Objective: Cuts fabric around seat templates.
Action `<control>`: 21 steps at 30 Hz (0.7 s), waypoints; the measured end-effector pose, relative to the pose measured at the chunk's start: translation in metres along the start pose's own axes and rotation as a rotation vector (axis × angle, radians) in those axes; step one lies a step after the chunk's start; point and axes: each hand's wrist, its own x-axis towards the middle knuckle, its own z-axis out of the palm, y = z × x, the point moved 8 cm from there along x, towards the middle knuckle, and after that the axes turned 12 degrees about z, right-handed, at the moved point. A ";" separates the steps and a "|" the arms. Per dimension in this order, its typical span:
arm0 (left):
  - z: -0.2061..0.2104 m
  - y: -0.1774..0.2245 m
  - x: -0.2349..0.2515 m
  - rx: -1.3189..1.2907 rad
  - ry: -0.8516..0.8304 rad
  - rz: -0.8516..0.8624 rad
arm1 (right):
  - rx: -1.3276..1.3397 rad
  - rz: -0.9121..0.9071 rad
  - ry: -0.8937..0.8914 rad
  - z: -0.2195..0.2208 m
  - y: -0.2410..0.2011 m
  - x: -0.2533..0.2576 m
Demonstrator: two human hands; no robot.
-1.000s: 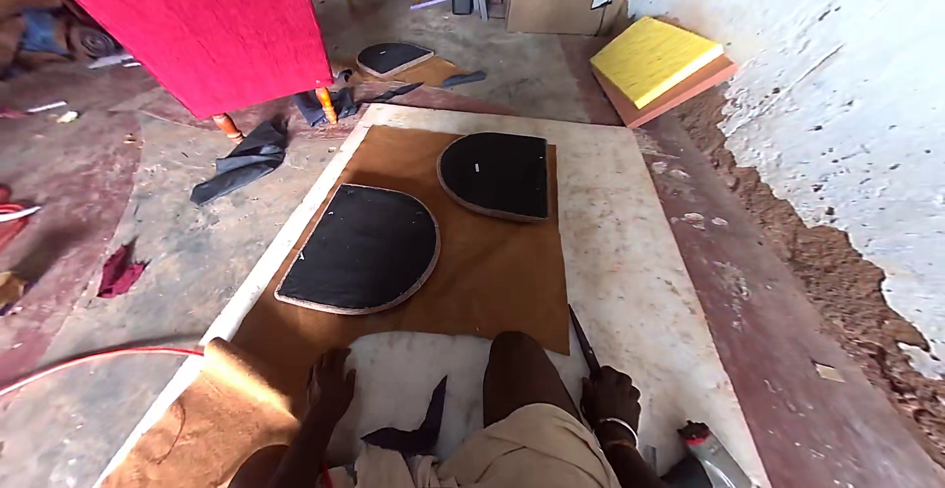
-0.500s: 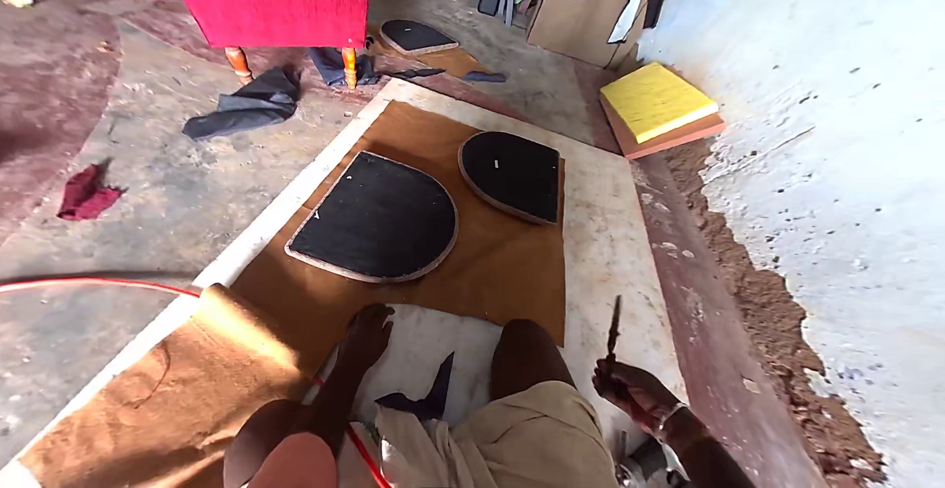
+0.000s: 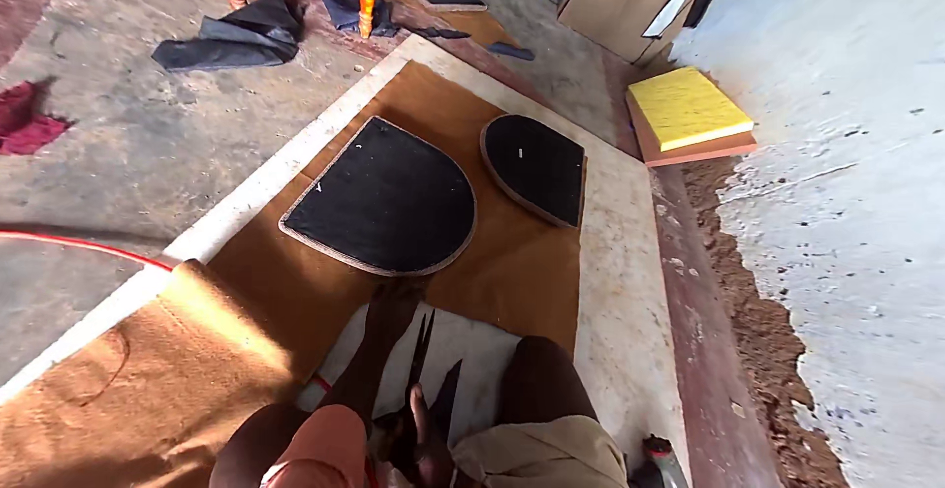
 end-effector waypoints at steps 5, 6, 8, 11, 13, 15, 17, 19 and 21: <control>0.005 -0.010 0.002 -0.119 -0.027 -0.010 | 0.163 -0.066 -0.025 0.011 -0.020 0.028; 0.005 -0.012 0.002 -0.132 -0.016 0.003 | 0.170 -0.102 0.009 0.012 -0.028 0.037; 0.003 -0.012 0.000 -0.163 0.060 0.055 | 0.205 -0.142 0.104 0.016 -0.044 0.054; 0.000 -0.012 -0.004 -0.169 0.111 0.093 | 0.260 -0.178 0.293 0.016 -0.066 0.073; -0.004 -0.010 -0.004 -0.154 0.133 0.122 | 0.245 -0.160 0.418 0.011 -0.072 0.081; -0.002 -0.010 -0.005 -0.142 0.106 0.119 | 0.191 -0.141 0.508 0.005 -0.069 0.081; 0.003 -0.013 -0.005 -0.119 0.064 0.093 | 0.124 -0.156 0.539 0.001 -0.067 0.076; 0.008 -0.016 -0.006 -0.094 0.043 0.064 | 0.098 -0.175 0.537 0.001 -0.068 0.070; 0.012 -0.018 -0.007 -0.066 0.028 0.041 | 0.102 -0.160 0.519 0.003 -0.072 0.067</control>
